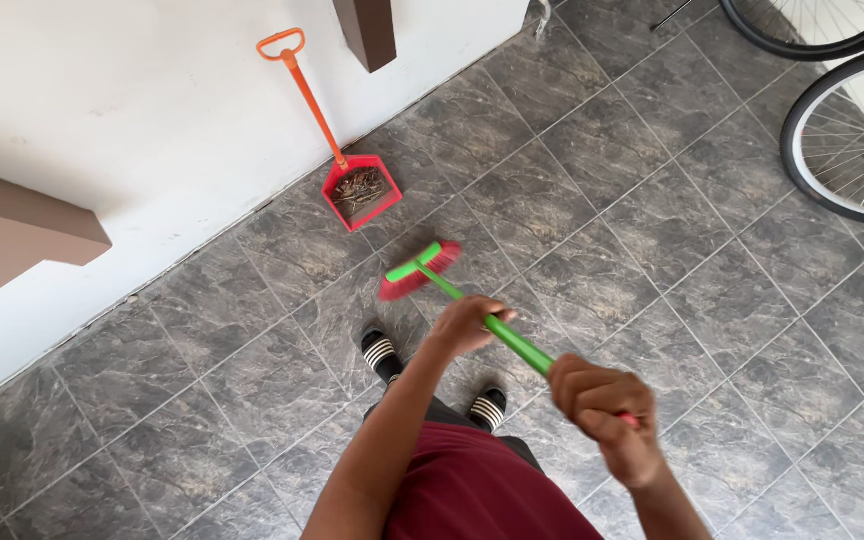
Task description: The person sweeps a tiled floor using a green broom, moving debris toward a red dustpan. The person navigates around a bicycle and a covered scooter while sweeping the area.
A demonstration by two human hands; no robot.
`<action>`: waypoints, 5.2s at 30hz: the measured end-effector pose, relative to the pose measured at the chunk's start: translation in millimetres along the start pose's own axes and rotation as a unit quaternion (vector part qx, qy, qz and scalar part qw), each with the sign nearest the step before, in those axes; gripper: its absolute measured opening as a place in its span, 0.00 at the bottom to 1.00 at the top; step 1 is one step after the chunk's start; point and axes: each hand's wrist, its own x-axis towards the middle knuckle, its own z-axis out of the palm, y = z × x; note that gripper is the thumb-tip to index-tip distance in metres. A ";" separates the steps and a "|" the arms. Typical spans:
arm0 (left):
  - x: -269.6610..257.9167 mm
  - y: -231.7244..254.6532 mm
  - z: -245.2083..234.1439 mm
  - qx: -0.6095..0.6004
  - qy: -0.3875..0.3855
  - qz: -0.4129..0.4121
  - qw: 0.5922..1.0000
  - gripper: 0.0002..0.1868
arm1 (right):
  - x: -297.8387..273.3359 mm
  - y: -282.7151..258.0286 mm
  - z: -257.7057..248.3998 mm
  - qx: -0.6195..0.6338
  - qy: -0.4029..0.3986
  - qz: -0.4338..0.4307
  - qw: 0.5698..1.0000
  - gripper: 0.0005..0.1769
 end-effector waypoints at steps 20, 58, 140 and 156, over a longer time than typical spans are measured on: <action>2.1 94.4 8.3 -0.142 0.014 0.073 0.987 0.08 | 21.8 -125.9 -42.2 -0.024 0.021 0.012 0.999 0.24; 3.3 71.7 8.9 -0.056 0.065 0.051 0.995 0.13 | -30.8 -77.7 -41.3 -0.121 0.047 -0.031 0.991 0.20; -11.4 -75.8 -110.7 0.059 -0.090 0.114 0.988 0.25 | 11.1 9.2 163.4 -0.021 0.259 -0.038 0.965 0.20; -72.8 43.3 -71.2 -0.089 -0.290 0.147 0.941 0.11 | 41.6 -124.3 146.8 -0.246 0.102 -0.043 0.963 0.27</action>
